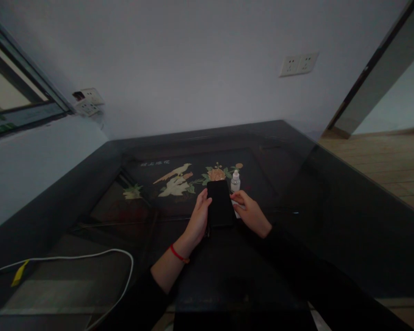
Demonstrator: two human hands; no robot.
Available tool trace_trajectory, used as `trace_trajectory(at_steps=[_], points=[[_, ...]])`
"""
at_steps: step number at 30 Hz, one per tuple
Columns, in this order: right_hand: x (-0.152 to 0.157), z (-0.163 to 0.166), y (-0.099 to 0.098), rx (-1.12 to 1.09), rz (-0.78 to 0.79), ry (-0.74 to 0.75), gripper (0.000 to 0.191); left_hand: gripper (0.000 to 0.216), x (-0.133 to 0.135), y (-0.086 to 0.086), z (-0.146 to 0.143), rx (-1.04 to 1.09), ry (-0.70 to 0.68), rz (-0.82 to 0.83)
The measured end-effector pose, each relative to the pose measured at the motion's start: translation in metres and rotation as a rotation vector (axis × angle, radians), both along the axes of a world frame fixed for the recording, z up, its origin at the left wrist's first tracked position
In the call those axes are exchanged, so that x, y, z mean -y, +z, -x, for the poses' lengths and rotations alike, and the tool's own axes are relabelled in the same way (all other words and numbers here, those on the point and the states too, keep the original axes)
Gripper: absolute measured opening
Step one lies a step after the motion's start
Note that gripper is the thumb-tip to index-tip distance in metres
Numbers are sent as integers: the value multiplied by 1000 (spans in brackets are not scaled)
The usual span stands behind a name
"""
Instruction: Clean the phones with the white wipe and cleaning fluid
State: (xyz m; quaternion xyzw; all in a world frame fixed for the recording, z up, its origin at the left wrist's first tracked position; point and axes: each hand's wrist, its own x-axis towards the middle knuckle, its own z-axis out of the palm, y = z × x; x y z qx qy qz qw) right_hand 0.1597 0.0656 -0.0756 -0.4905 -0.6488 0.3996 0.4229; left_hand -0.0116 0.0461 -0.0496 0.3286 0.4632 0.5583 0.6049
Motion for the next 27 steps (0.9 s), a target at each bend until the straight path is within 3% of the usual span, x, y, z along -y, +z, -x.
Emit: trace_trajectory(at_steps=[13,27], points=[[0,0,-2,127,-105,-16,36,40,-5,-5,-1,20,-9,-56],[-2,1,-4,116,-130,-41,34,42,-4,-4,-2,37,-1,-50]])
